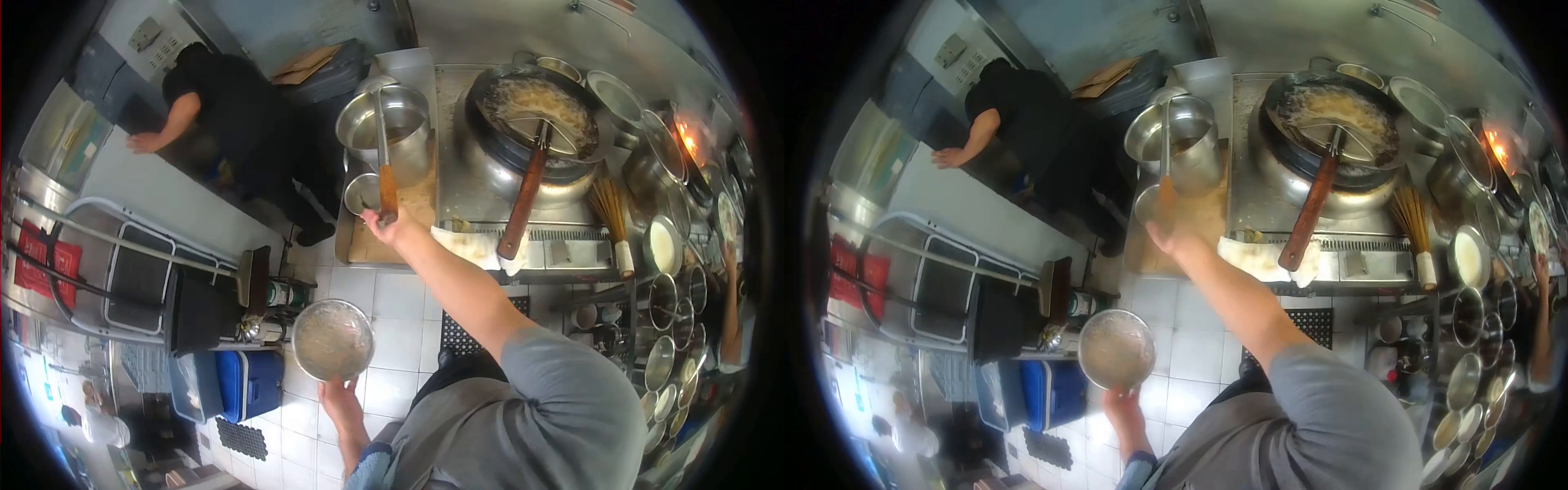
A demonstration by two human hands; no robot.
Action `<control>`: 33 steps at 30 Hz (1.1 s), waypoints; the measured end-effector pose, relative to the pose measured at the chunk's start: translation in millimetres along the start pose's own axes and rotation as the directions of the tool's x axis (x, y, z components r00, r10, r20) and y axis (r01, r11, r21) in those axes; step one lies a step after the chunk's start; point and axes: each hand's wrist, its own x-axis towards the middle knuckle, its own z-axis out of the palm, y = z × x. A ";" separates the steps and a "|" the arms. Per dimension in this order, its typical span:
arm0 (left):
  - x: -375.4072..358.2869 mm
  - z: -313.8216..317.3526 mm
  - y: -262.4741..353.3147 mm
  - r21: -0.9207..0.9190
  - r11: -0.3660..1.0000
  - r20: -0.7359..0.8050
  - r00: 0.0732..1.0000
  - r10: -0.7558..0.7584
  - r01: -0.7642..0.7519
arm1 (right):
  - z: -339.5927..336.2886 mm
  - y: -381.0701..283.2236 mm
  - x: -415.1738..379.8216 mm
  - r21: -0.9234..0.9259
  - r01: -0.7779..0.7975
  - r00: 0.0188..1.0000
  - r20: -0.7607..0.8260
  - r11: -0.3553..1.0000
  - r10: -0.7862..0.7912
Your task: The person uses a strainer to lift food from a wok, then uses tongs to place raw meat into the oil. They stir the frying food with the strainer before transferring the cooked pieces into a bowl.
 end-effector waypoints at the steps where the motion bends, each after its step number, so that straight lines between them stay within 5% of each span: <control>1: -3.1 4.4 -3.2 -0.180 0.982 -0.003 0.998 -0.065 0.064 | 15.6 3.2 -9.5 0.005 0.048 0.998 -0.031 0.999 -0.048; 4: -14.9 14.3 -8.6 -0.038 0.994 0.088 0.991 -0.099 0.102 | 4.2 9.0 -41.3 -0.046 0.167 0.986 0.015 0.985 -0.167; 6: -7.9 17.9 -7.4 0.102 0.987 0.173 0.974 -0.143 0.126 | -47.4 14.1 -79.5 -0.296 0.276 0.952 0.215 0.915 -0.218; 7: -1.1 18.0 -8.5 0.197 0.974 0.234 0.959 -0.158 0.113 | -81.2 13.0 -104.9 -0.396 0.279 0.909 0.402 0.875 -0.108; 8: -2.4 29.6 -1.1 0.290 0.953 0.296 0.939 -0.173 0.084 | -89.4 18.9 -153.5 -0.633 0.181 0.983 0.087 0.753 -0.163; 9: 8.3 38.1 -8.1 0.398 0.915 0.416 0.875 -0.246 0.068 | -79.5 22.4 -227.7 -0.822 0.329 0.942 0.248 0.465 -0.227; 10: 20.3 48.9 -16.2 0.494 0.869 0.529 0.788 -0.314 0.015 | -87.8 7.8 -292.9 -0.847 0.531 0.804 0.492 0.032 -0.332; 11: 30.5 57.0 -23.6 0.563 0.824 0.627 0.684 -0.374 -0.066 | -83.7 6.3 -338.0 -0.694 0.594 0.665 0.708 -0.408 -0.237; 13: 23.4 118.9 -19.2 0.402 0.839 0.637 0.546 -0.544 0.367 | -34.8 6.9 -420.1 -0.356 0.634 0.327 0.928 -0.686 -0.180; 15: 22.1 164.3 -34.2 0.579 0.807 0.728 0.371 -0.577 0.119 | 5.6 21.4 -481.3 -0.023 0.429 0.073 0.997 -0.903 0.009; 16: 21.5 185.6 -43.8 0.560 0.808 0.786 0.192 -0.588 0.184 | 16.9 29.2 -506.5 0.064 0.307 0.025 0.997 -0.949 0.076; 17: -34.1 215.2 2.3 0.537 0.835 0.798 0.249 -0.548 0.116 | 21.5 39.3 -529.2 0.097 0.221 0.023 0.994 -0.971 0.105; 18: -56.3 235.9 4.0 0.492 0.864 0.863 0.193 -0.468 -0.104 | 22.1 49.8 -550.4 0.113 0.146 0.037 0.992 -0.983 0.119; 21: -110.0 285.9 -22.0 0.506 0.850 0.844 -0.117 -0.523 -0.147 | 11.5 75.7 -601.5 0.090 -0.038 0.076 0.993 -0.995 0.086; 24: -188.2 293.2 -57.2 0.573 0.819 0.751 -0.385 -0.536 -0.021 | -12.9 100.9 -650.1 -0.007 -0.191 0.109 0.994 -0.982 -0.029; 28: -298.5 262.2 -85.8 0.705 0.692 0.476 -0.618 -0.625 -0.157 | -44.7 146.0 -709.8 -0.139 -0.383 0.091 0.978 -0.913 -0.187; 32: -382.8 219.7 -94.7 0.765 0.527 0.137 -0.707 -0.694 -0.370 | -76.5 198.4 -751.3 -0.395 -0.515 -0.021 0.893 -0.761 -0.449; 33: -402.1 211.7 -80.9 0.704 0.473 0.057 -0.622 -0.781 -0.530 | -83.0 212.0 -758.8 -0.503 -0.491 0.051 0.799 -0.711 -0.599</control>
